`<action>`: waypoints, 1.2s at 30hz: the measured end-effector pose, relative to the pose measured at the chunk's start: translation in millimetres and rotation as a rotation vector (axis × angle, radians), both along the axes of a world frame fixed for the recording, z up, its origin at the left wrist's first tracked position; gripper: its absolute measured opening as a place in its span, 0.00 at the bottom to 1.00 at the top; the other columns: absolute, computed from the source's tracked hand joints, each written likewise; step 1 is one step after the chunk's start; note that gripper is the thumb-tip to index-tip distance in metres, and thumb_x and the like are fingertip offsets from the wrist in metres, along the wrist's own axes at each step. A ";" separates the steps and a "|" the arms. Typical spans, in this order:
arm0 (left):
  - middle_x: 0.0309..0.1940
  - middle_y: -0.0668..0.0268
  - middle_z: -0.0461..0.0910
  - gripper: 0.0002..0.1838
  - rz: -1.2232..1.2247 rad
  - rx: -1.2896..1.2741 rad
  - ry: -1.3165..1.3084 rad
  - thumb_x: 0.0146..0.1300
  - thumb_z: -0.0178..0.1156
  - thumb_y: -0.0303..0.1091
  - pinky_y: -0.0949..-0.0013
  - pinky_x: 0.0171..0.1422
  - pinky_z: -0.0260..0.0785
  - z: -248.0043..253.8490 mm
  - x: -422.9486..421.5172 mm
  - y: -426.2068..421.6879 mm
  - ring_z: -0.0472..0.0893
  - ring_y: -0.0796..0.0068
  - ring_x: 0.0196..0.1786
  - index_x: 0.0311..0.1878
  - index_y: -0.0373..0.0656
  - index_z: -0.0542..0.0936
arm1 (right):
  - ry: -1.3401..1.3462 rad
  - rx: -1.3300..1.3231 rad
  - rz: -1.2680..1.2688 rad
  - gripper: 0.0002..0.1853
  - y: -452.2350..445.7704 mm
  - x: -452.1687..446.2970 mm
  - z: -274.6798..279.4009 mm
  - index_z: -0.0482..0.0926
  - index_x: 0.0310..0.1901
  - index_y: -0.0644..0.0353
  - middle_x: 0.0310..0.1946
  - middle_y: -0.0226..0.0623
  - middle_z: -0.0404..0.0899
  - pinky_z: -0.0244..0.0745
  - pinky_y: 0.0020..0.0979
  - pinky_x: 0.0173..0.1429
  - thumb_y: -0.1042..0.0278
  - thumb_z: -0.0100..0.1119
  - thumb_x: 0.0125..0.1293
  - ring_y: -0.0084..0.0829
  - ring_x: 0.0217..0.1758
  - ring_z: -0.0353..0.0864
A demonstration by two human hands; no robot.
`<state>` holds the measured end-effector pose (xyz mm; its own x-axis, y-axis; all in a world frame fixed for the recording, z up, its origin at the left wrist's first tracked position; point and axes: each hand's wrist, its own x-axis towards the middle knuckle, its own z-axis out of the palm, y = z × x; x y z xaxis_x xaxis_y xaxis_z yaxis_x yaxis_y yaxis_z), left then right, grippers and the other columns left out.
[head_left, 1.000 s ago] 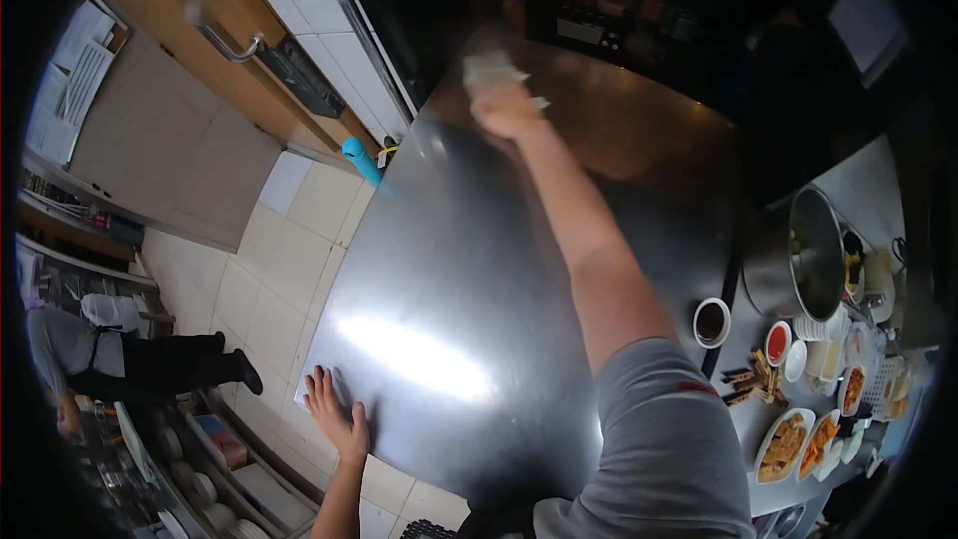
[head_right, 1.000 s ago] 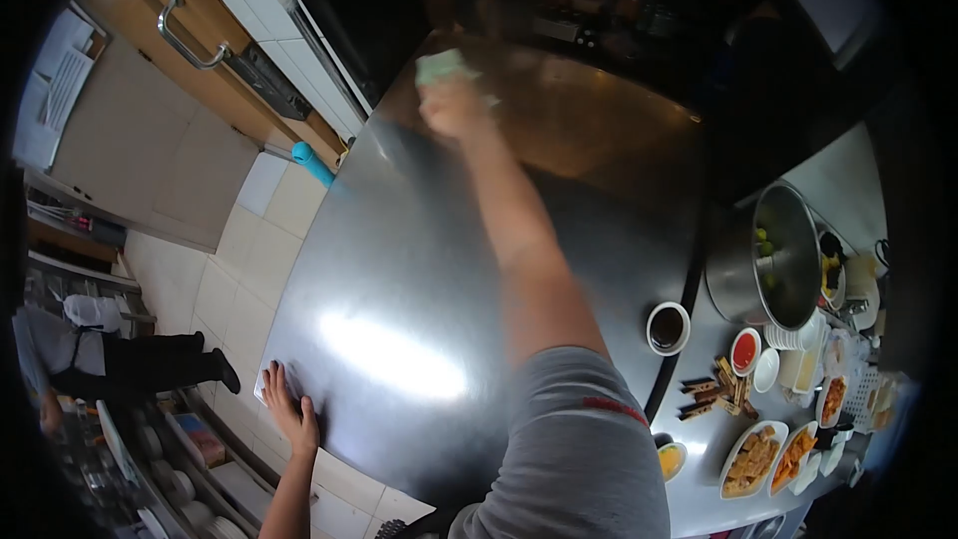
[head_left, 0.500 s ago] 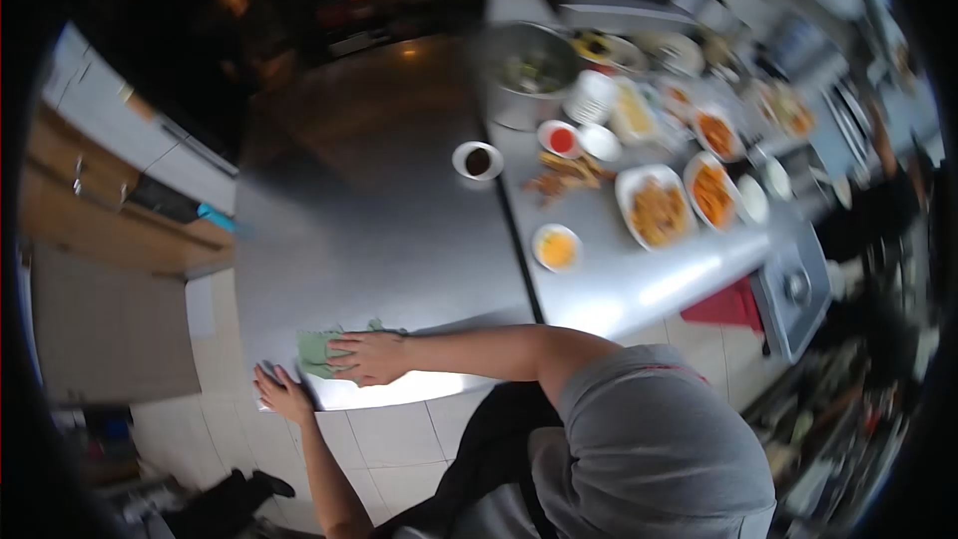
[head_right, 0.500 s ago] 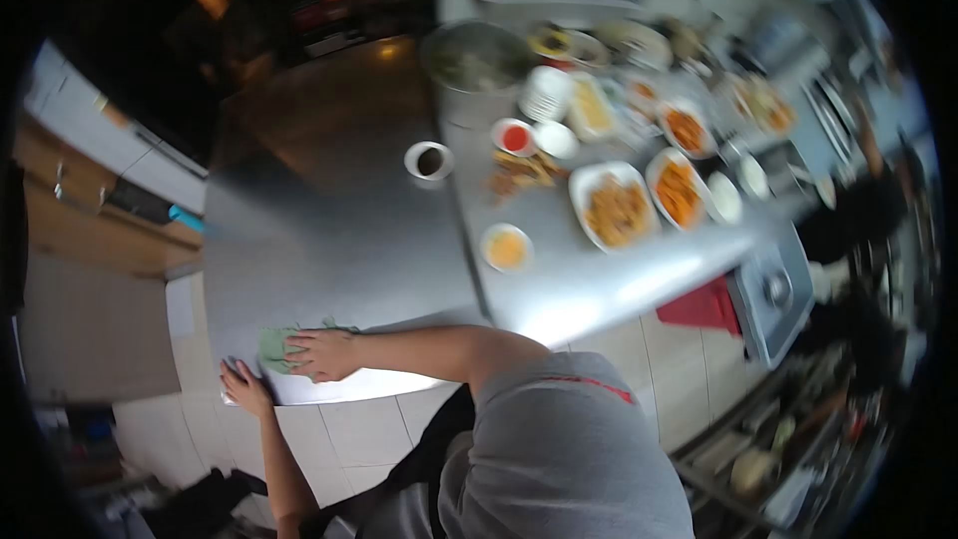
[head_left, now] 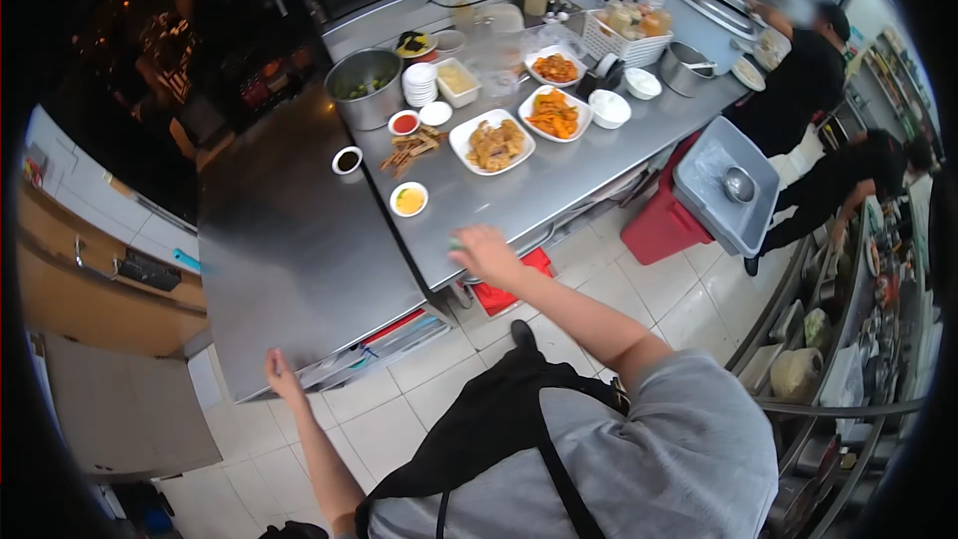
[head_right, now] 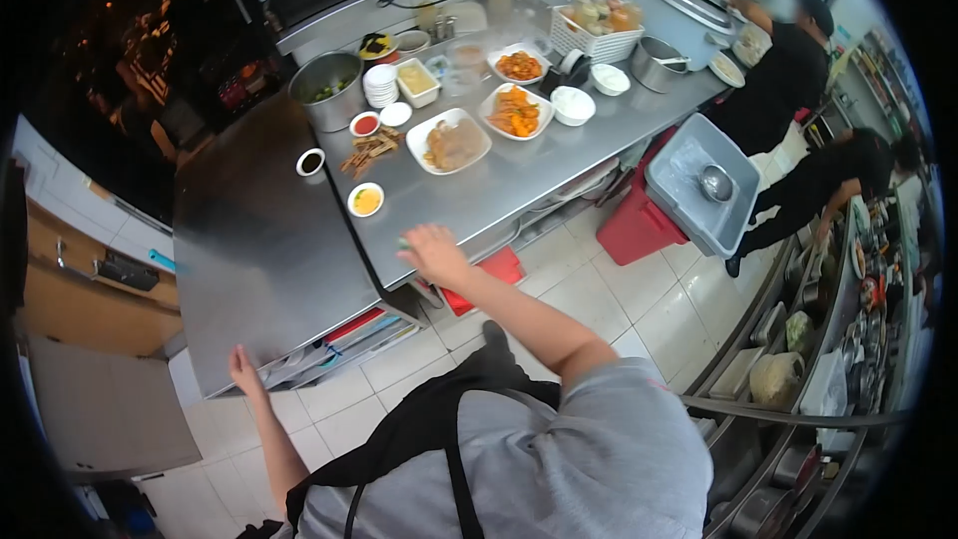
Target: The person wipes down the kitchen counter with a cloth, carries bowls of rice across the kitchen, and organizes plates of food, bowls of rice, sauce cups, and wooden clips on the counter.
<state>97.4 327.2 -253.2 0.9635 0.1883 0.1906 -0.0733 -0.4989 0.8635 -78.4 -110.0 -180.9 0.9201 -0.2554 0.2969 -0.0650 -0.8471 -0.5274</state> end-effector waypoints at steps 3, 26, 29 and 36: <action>0.40 0.58 0.76 0.14 -0.269 -0.066 0.046 0.58 0.54 0.37 0.70 0.53 0.61 21.1 -39.3 -112.3 0.72 0.71 0.45 0.40 0.34 0.76 | -0.179 -0.256 0.028 0.19 1.5 17.7 -58.0 0.68 0.50 0.57 0.48 0.42 0.69 0.56 0.42 0.60 0.57 0.46 0.60 0.40 0.58 0.62; 0.33 0.66 0.76 0.13 -0.196 -0.070 0.444 0.60 0.52 0.40 0.76 0.33 0.68 36.7 -130.8 -421.7 0.76 0.76 0.33 0.39 0.39 0.75 | 0.071 -0.382 -1.497 0.24 -700.8 -193.2 -119.0 0.62 0.57 0.61 0.56 0.49 0.61 0.46 0.53 0.63 0.57 0.42 0.61 0.54 0.63 0.52; 0.35 0.66 0.76 0.13 -0.132 -0.064 0.480 0.60 0.52 0.41 0.74 0.33 0.68 38.5 -140.1 -426.5 0.76 0.75 0.33 0.38 0.40 0.75 | 0.352 -0.466 -1.201 0.26 -664.7 -145.8 -114.9 0.59 0.59 0.63 0.61 0.49 0.54 0.42 0.46 0.67 0.57 0.38 0.62 0.53 0.65 0.48; 0.37 0.63 0.74 0.18 -0.076 -0.300 0.543 0.58 0.53 0.41 0.70 0.37 0.71 26.7 -125.1 -449.6 0.76 0.70 0.36 0.48 0.41 0.69 | 0.048 -0.272 -0.640 0.21 -644.0 -120.4 -93.0 0.66 0.54 0.61 0.59 0.43 0.59 0.49 0.45 0.64 0.63 0.44 0.60 0.47 0.63 0.53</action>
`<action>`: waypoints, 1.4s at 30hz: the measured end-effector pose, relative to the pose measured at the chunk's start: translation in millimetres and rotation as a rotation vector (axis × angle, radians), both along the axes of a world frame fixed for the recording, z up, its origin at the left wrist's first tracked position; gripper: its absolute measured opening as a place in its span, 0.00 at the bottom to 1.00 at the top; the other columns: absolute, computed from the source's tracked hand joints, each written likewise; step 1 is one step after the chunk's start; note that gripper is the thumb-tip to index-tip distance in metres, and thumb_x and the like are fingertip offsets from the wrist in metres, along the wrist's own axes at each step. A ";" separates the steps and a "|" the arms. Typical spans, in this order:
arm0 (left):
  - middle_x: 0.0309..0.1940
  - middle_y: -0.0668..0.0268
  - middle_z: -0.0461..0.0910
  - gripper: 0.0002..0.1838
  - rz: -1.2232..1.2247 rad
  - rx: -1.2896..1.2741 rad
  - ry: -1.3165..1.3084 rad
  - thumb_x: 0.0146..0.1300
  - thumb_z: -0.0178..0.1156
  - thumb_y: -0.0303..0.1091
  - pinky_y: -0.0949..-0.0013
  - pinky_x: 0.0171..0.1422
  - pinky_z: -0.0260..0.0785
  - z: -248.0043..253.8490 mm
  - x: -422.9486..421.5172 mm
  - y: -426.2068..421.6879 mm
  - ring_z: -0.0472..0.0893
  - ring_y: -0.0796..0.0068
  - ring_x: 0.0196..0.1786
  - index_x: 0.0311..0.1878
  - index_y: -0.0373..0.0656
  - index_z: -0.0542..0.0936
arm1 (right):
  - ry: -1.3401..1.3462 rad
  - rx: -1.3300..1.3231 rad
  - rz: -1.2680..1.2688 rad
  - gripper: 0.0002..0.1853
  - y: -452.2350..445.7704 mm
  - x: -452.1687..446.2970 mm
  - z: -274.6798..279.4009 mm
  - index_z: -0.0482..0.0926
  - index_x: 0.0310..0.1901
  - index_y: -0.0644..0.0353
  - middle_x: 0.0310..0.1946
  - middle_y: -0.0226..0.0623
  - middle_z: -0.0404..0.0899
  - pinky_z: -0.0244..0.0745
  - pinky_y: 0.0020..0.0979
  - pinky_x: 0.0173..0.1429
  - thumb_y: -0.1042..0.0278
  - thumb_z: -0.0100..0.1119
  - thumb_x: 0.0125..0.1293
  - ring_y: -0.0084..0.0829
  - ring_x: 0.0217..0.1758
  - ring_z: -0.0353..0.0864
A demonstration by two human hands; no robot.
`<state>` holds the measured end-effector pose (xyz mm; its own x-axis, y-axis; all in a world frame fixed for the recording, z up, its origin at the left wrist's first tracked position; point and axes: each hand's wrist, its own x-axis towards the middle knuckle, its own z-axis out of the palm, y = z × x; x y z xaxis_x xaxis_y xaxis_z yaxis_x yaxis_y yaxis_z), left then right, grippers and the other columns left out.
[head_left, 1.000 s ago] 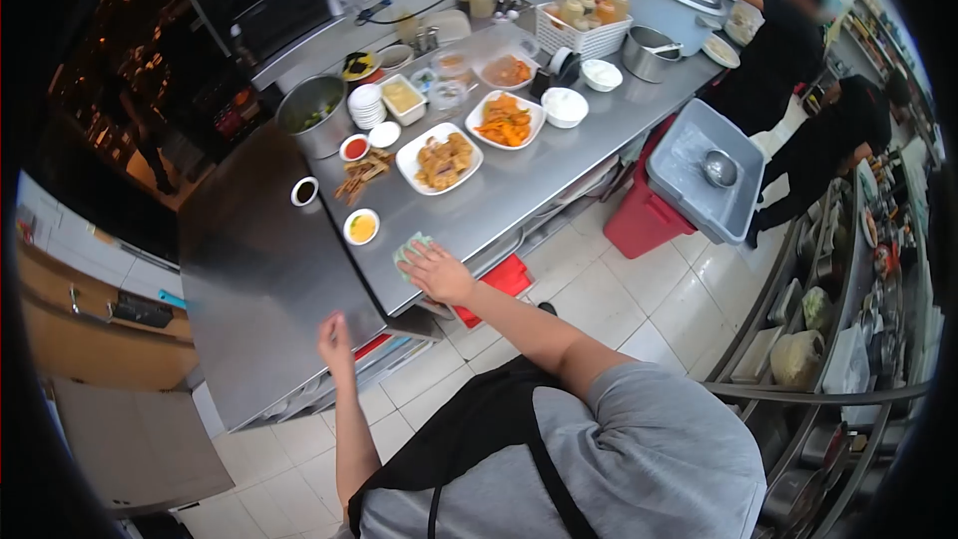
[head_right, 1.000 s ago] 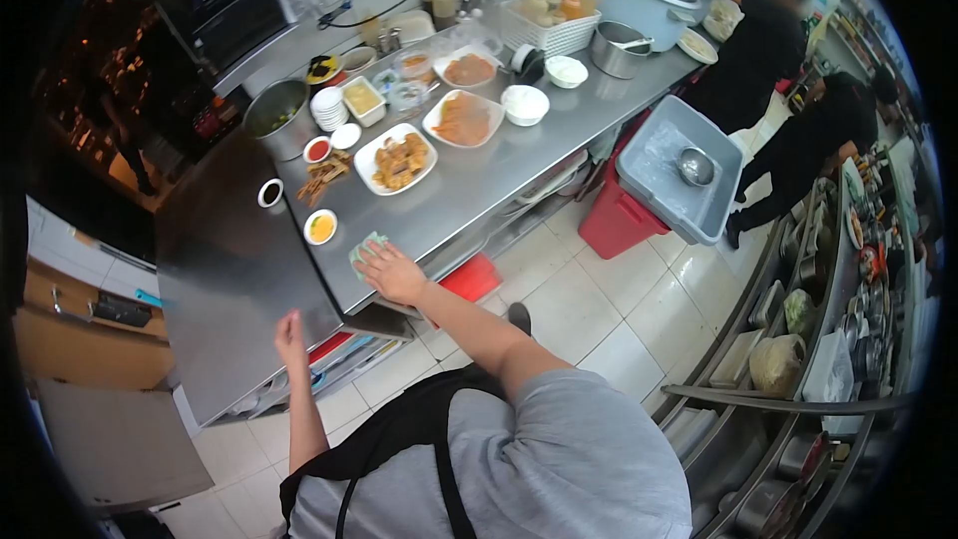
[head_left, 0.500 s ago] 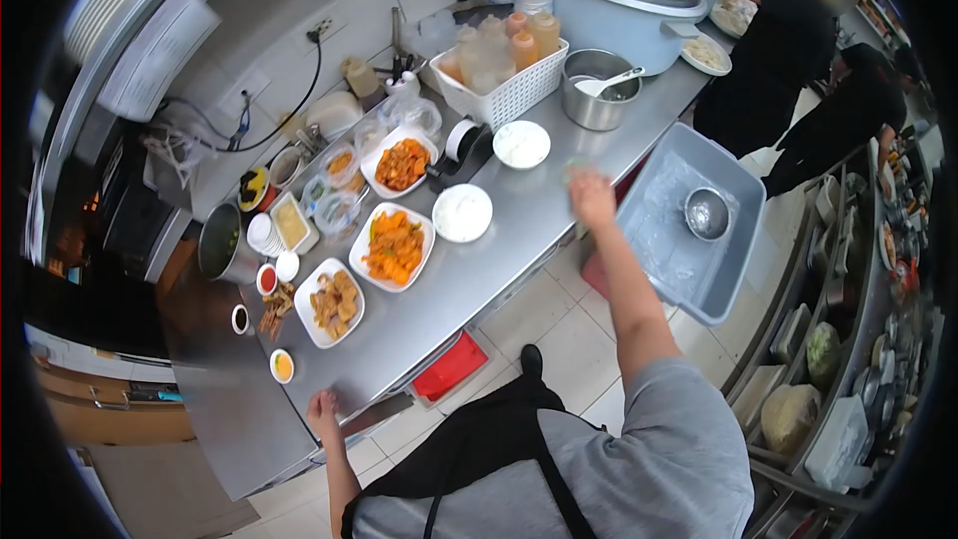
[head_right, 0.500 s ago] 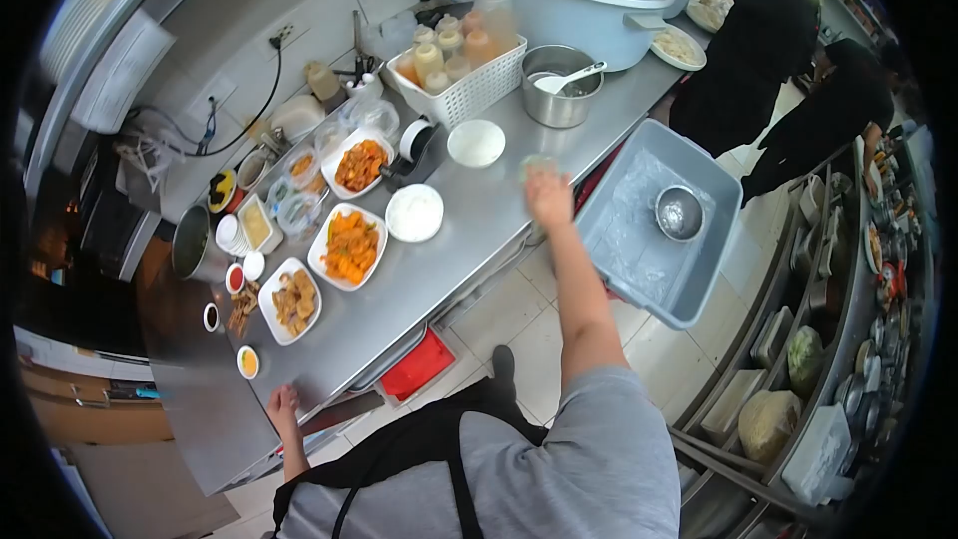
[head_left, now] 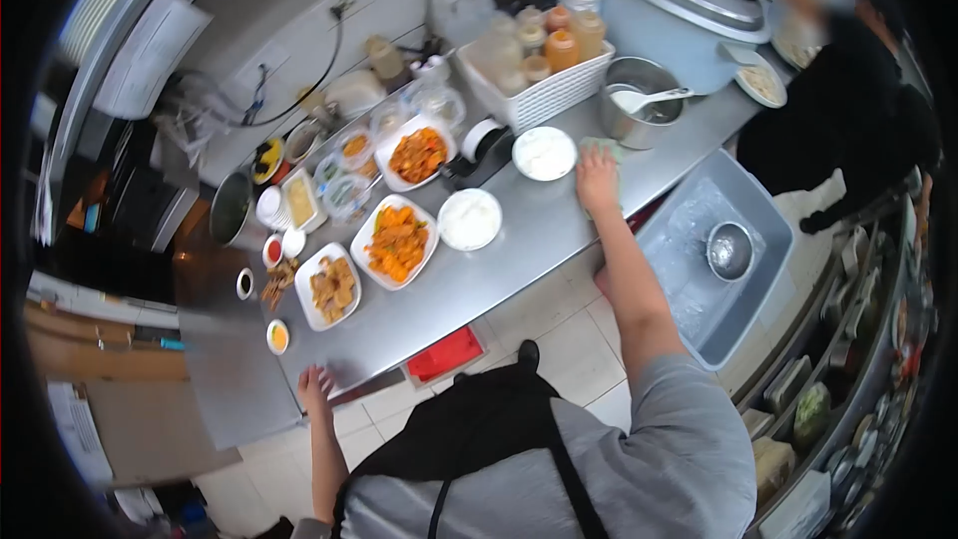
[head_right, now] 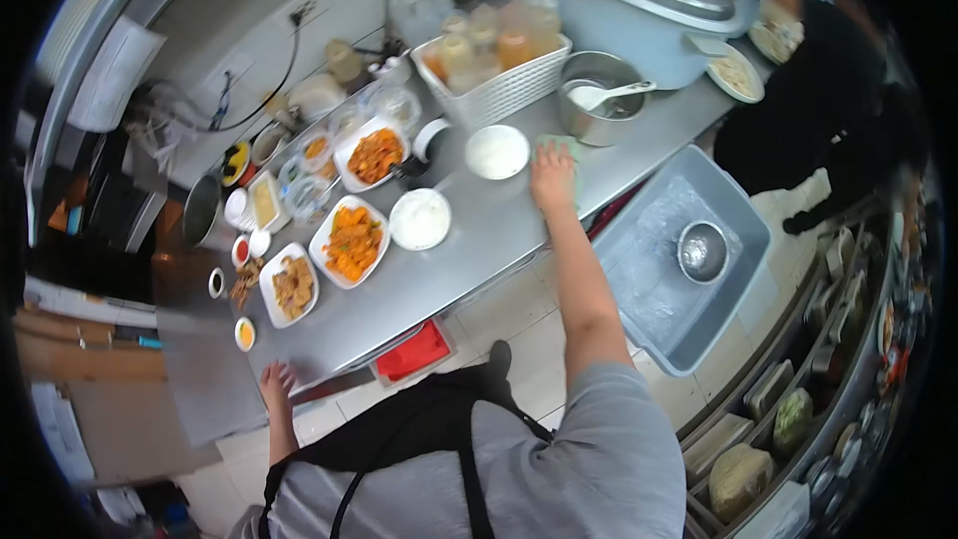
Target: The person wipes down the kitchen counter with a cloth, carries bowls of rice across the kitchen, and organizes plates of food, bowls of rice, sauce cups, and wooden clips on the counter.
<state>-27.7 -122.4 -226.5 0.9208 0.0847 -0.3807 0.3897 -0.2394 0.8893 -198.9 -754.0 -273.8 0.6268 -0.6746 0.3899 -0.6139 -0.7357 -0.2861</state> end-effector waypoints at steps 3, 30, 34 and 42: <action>0.44 0.57 0.70 0.25 0.003 -0.156 0.034 0.59 0.53 0.42 0.66 0.43 0.71 17.7 6.2 -28.8 0.76 0.64 0.41 0.56 0.40 0.62 | -0.028 0.019 0.080 0.21 75.6 -6.0 5.2 0.67 0.53 0.61 0.56 0.45 0.62 0.51 0.47 0.63 0.73 0.46 0.55 0.49 0.62 0.55; 0.44 0.50 0.72 0.19 -0.419 -0.531 0.282 0.52 0.42 0.18 0.60 0.42 0.76 75.3 4.9 -17.5 0.77 0.56 0.43 0.49 0.30 0.66 | -0.652 2.185 0.602 0.16 349.7 100.1 79.0 0.69 0.50 0.60 0.48 0.41 0.71 0.67 0.36 0.54 0.65 0.39 0.64 0.35 0.51 0.71; 0.46 0.53 0.72 0.20 -0.470 -0.627 0.346 0.53 0.44 0.19 0.63 0.44 0.75 67.9 -13.0 -27.1 0.76 0.59 0.45 0.52 0.31 0.65 | -0.511 2.659 0.472 0.19 396.6 115.2 76.3 0.67 0.52 0.63 0.50 0.45 0.69 0.69 0.39 0.54 0.61 0.36 0.64 0.40 0.49 0.72; 0.45 0.51 0.70 0.20 -0.362 -0.738 0.267 0.53 0.41 0.19 0.63 0.43 0.76 39.1 32.7 -6.8 0.76 0.56 0.45 0.52 0.31 0.62 | -0.229 1.843 0.623 0.17 367.4 64.5 96.3 0.68 0.51 0.64 0.37 0.44 0.77 0.73 0.35 0.44 0.65 0.40 0.64 0.40 0.39 0.77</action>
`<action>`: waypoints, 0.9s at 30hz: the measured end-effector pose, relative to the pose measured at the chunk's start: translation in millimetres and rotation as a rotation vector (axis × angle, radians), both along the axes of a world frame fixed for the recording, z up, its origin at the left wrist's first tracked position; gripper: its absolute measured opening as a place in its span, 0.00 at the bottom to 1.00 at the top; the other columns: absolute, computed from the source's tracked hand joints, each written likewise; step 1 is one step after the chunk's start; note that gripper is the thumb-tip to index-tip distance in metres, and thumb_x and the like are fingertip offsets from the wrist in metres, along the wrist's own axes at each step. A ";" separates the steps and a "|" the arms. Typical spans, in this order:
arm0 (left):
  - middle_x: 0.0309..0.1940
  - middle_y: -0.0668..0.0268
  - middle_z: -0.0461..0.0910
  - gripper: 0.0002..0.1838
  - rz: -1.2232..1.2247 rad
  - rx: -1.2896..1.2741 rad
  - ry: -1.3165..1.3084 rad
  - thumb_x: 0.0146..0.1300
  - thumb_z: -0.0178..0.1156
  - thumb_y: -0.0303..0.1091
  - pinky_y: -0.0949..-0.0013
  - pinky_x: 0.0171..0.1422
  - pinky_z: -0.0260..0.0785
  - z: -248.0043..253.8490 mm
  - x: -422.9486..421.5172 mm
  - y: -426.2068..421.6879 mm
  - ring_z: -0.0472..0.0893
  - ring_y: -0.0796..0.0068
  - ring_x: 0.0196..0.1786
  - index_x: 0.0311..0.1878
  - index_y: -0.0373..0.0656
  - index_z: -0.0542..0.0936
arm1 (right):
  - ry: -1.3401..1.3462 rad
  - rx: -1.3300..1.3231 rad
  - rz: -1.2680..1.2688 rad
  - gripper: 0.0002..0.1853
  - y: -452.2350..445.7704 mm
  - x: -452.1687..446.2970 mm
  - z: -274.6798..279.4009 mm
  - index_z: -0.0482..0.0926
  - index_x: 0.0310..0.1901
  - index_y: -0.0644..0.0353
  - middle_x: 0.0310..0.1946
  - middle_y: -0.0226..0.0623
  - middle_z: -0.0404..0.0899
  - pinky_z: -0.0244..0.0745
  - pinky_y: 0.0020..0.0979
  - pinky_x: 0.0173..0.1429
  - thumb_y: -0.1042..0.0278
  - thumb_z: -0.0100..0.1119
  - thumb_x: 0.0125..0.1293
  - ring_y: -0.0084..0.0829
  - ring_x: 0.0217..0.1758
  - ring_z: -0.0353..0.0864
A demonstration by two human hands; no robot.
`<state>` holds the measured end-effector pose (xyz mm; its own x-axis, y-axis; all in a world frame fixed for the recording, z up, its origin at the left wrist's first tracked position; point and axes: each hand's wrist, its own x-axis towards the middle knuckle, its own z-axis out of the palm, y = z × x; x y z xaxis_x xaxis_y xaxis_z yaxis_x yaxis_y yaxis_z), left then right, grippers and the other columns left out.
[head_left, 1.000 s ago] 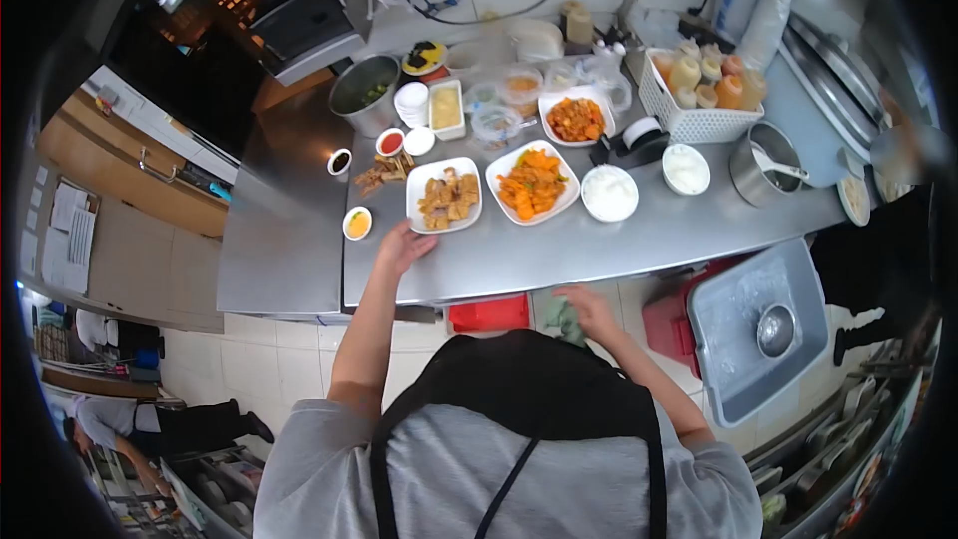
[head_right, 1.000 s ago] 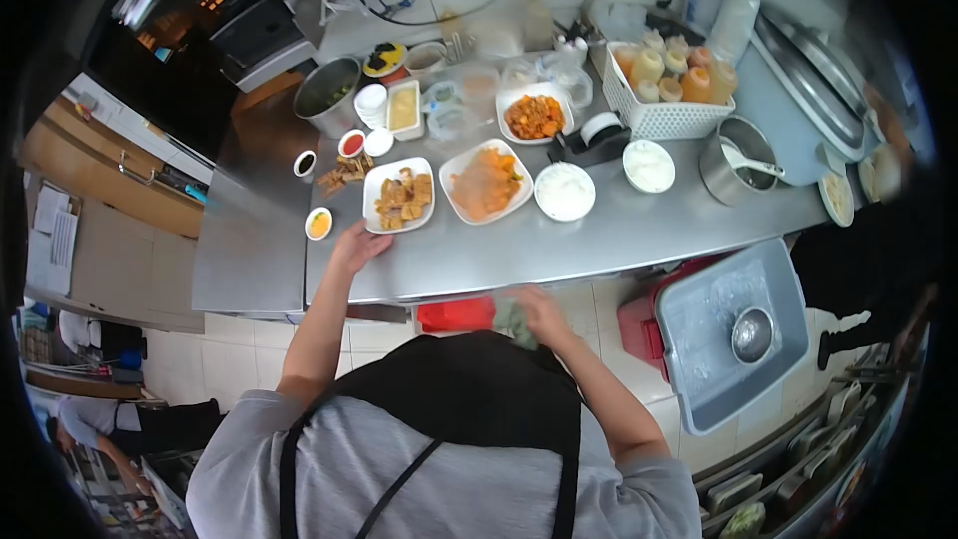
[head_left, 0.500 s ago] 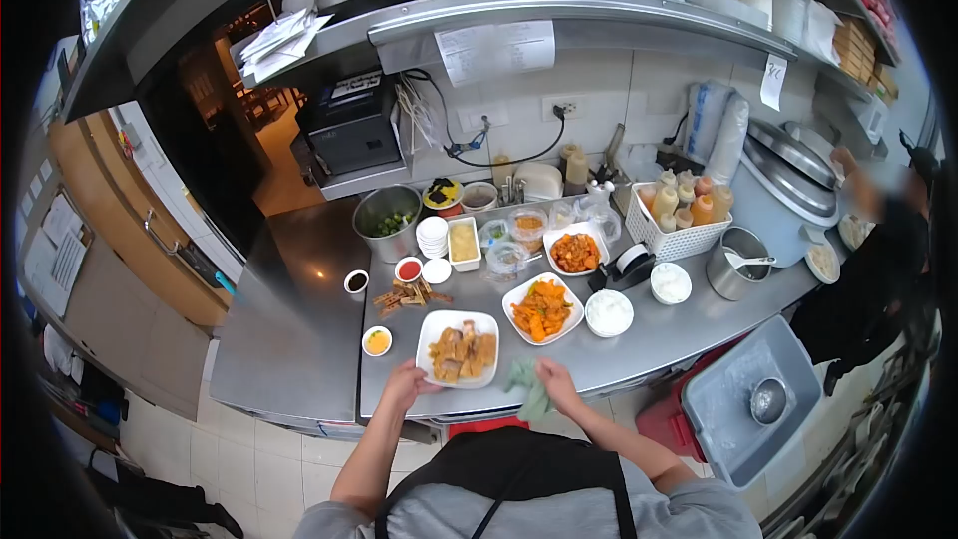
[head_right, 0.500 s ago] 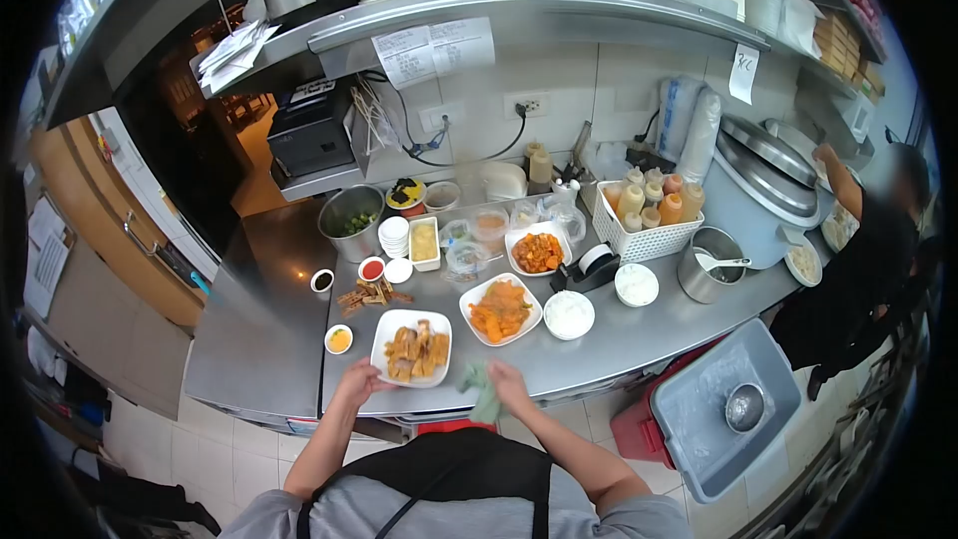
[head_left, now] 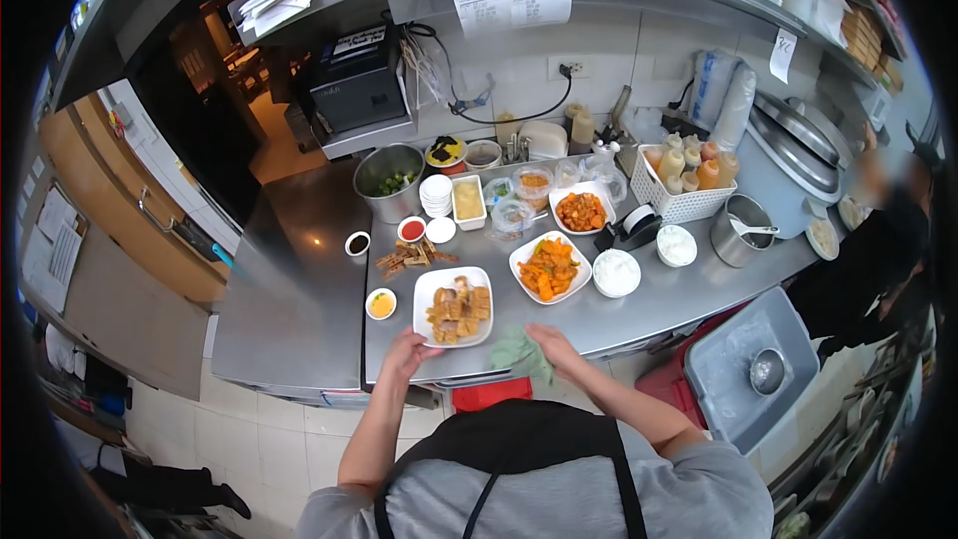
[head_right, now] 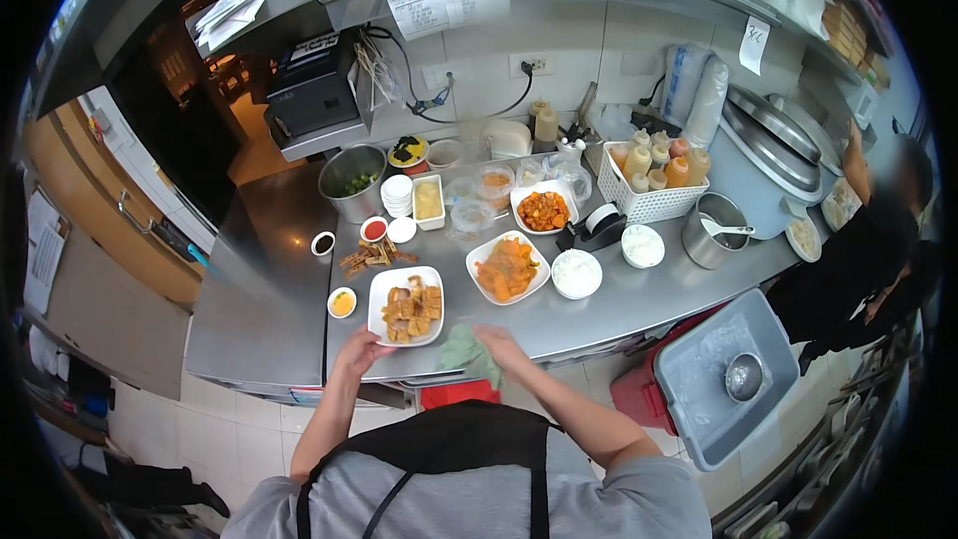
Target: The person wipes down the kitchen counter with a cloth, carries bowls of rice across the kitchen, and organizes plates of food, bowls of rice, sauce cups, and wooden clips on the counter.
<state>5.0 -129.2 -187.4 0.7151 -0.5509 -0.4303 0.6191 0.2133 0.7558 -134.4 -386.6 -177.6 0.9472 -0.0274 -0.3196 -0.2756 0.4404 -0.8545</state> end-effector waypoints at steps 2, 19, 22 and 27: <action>0.46 0.48 0.69 0.19 0.077 0.067 -0.018 0.53 0.41 0.18 0.60 0.43 0.76 -18.9 17.7 1.3 0.75 0.52 0.45 0.51 0.29 0.61 | -0.168 -0.461 0.030 0.17 -16.4 -13.5 6.9 0.68 0.51 0.63 0.41 0.46 0.75 0.71 0.38 0.47 0.64 0.41 0.64 0.42 0.43 0.75; 0.39 0.65 0.70 0.17 0.415 0.253 -0.161 0.59 0.52 0.32 0.69 0.45 0.69 -8.0 4.4 -30.8 0.72 0.72 0.41 0.52 0.40 0.66 | -0.736 -1.712 0.477 0.32 79.3 47.3 -62.4 0.59 0.59 0.59 0.61 0.49 0.53 0.43 0.45 0.66 0.50 0.50 0.55 0.49 0.65 0.48; 0.38 0.69 0.71 0.13 0.322 0.294 -0.328 0.58 0.54 0.35 0.71 0.42 0.66 -7.3 -14.5 -36.0 0.71 0.77 0.41 0.46 0.42 0.71 | -0.969 -1.627 0.567 0.33 93.2 37.9 -55.3 0.58 0.60 0.56 0.61 0.45 0.56 0.45 0.43 0.67 0.52 0.54 0.53 0.44 0.66 0.49; 0.41 0.69 0.73 0.12 0.118 0.255 -0.465 0.59 0.52 0.32 0.74 0.41 0.65 -13.8 -23.2 -72.7 0.71 0.80 0.41 0.46 0.42 0.71 | -0.850 -1.697 0.563 0.35 49.4 22.4 -41.7 0.60 0.59 0.54 0.60 0.41 0.57 0.48 0.40 0.66 0.54 0.58 0.48 0.42 0.64 0.54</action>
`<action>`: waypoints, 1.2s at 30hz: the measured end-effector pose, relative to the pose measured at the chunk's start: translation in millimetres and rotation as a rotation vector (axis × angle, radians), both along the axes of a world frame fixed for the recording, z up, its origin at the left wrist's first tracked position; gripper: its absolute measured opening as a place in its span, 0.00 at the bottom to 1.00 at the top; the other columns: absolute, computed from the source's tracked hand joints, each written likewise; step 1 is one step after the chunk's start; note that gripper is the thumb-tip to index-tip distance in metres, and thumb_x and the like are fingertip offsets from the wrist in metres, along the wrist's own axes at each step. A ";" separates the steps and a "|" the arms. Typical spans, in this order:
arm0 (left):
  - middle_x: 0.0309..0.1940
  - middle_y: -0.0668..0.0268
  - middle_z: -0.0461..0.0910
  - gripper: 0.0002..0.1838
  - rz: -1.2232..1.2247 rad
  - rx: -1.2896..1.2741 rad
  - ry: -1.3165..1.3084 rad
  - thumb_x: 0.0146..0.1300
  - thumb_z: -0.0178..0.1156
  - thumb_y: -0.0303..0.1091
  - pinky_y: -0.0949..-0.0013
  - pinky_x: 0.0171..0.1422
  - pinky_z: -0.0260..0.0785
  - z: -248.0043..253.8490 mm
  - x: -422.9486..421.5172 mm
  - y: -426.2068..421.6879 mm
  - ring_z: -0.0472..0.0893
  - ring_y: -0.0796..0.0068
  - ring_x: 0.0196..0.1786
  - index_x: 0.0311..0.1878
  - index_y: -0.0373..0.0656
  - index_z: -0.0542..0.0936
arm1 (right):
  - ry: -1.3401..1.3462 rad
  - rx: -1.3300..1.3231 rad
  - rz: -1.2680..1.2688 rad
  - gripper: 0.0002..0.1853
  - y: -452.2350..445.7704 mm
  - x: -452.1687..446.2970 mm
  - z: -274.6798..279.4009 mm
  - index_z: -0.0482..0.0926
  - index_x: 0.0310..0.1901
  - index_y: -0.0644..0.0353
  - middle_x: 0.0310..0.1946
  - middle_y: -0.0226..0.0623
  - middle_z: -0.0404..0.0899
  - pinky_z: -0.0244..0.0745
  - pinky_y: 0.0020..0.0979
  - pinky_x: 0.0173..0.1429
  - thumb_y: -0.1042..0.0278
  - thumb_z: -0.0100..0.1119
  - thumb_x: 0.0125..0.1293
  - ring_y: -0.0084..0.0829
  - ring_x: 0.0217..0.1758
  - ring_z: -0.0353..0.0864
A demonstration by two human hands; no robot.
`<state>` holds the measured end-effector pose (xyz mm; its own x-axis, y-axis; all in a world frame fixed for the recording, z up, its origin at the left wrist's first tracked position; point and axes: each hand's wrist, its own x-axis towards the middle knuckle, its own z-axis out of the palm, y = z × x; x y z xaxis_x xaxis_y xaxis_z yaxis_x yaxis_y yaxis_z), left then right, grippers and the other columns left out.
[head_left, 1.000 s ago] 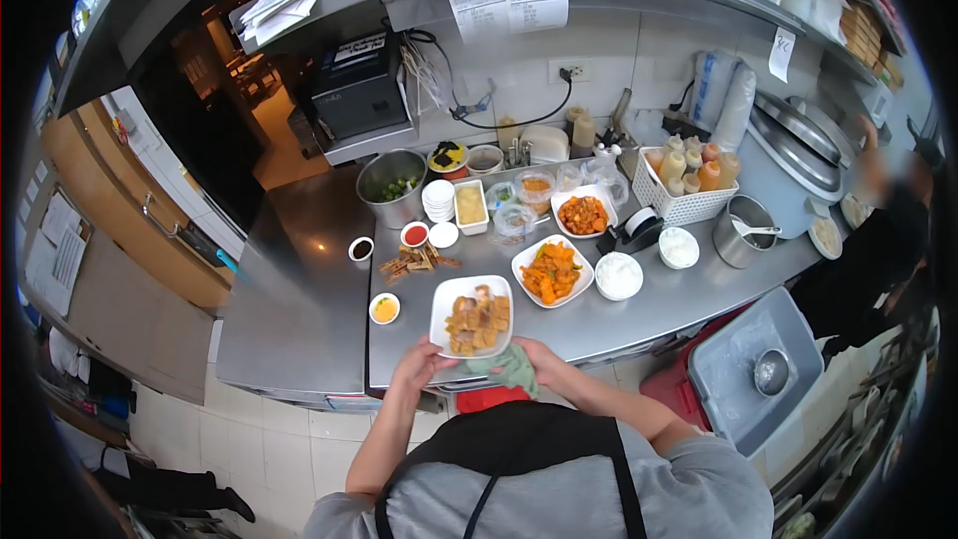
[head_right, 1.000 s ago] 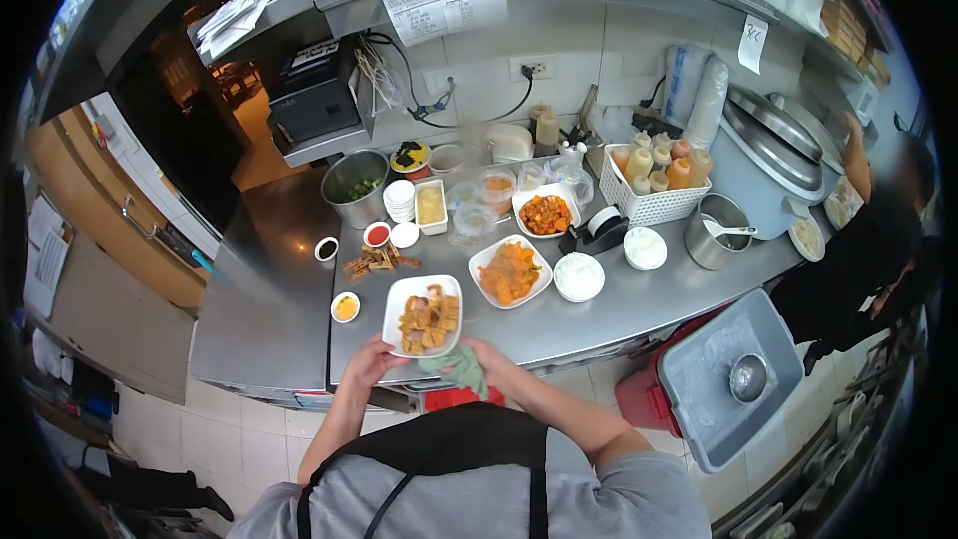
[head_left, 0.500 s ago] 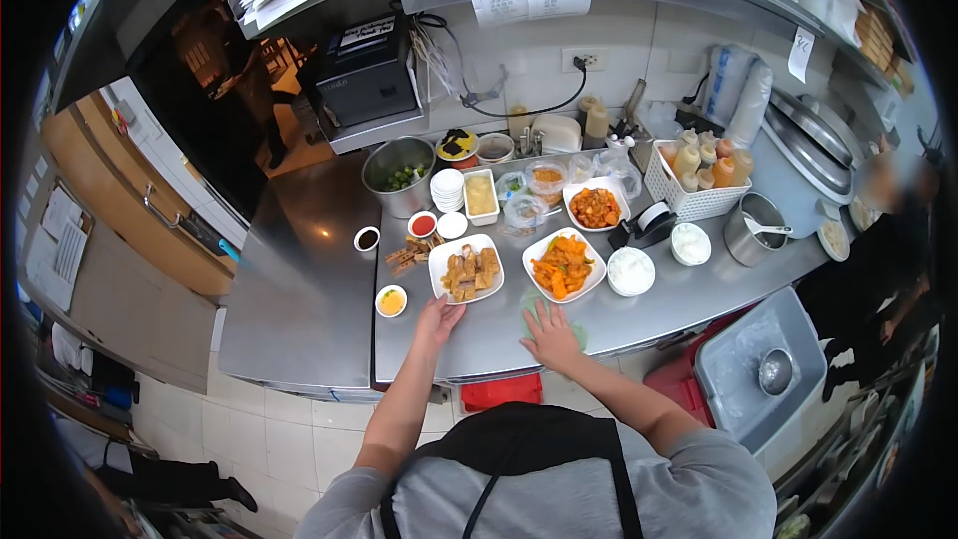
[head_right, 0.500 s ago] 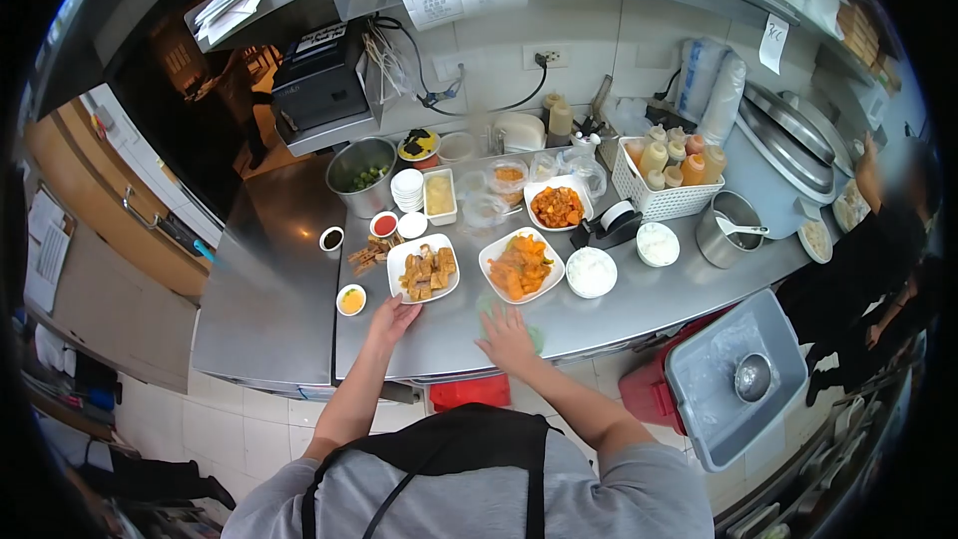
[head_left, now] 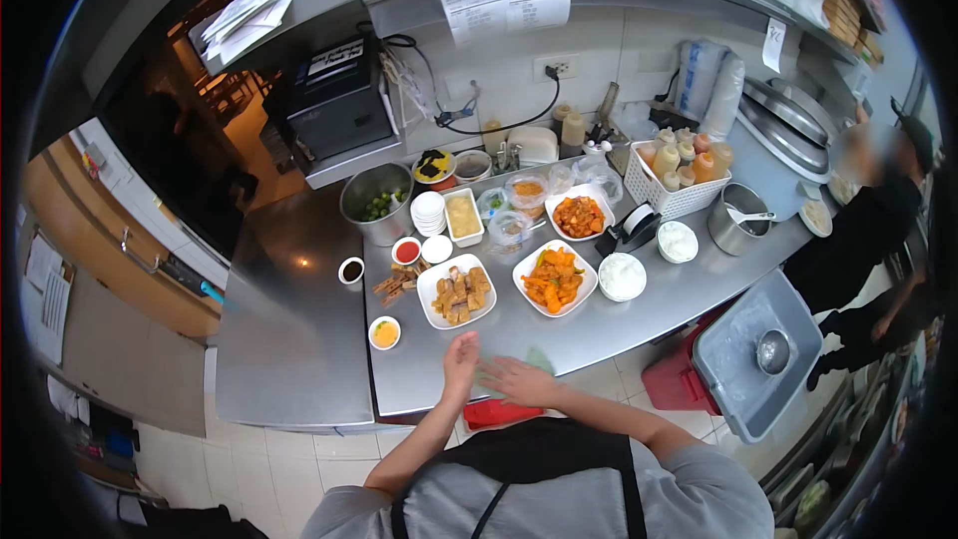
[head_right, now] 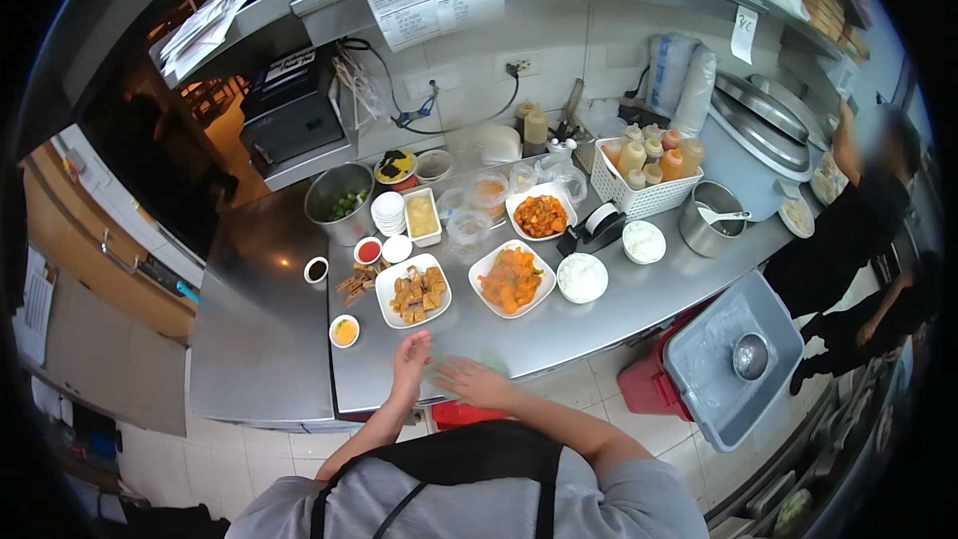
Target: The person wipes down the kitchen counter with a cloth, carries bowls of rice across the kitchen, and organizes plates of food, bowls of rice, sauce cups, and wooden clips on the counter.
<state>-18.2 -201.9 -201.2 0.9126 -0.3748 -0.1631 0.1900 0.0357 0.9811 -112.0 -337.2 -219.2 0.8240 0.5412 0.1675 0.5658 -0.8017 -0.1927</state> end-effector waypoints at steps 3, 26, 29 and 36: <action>0.44 0.67 0.73 0.13 -0.137 0.042 0.001 0.60 0.52 0.32 0.75 0.41 0.66 -8.5 2.5 -14.2 0.72 0.80 0.42 0.48 0.42 0.71 | -0.031 -0.062 -0.148 0.37 -62.8 -33.4 -6.2 0.59 0.59 0.54 0.60 0.39 0.58 0.51 0.38 0.65 0.52 0.59 0.45 0.42 0.63 0.56; 0.48 0.53 0.68 0.27 0.040 -0.303 0.583 0.57 0.49 0.29 0.58 0.53 0.68 -9.2 -30.7 -140.3 0.73 0.57 0.49 0.59 0.38 0.53 | -0.228 1.014 -1.582 0.19 -560.7 -278.1 -40.0 0.72 0.46 0.69 0.37 0.56 0.74 0.68 0.37 0.48 0.63 0.44 0.59 0.49 0.41 0.74; 0.48 0.52 0.67 0.23 0.014 -0.381 0.584 0.56 0.46 0.24 0.57 0.52 0.69 -7.3 -31.4 -160.4 0.73 0.56 0.49 0.57 0.37 0.57 | 0.003 0.083 -1.518 0.26 -557.5 -219.1 -81.4 0.65 0.54 0.65 0.54 0.58 0.63 0.57 0.44 0.59 0.52 0.40 0.63 0.56 0.55 0.62; 0.47 0.50 0.69 0.18 0.255 -0.350 0.509 0.55 0.42 0.20 0.57 0.44 0.75 -26.2 -23.0 -179.0 0.74 0.55 0.48 0.51 0.30 0.58 | -0.236 0.454 -1.056 0.14 -336.2 -170.6 -66.2 0.74 0.44 0.63 0.54 0.53 0.65 0.55 0.41 0.62 0.72 0.41 0.60 0.50 0.60 0.59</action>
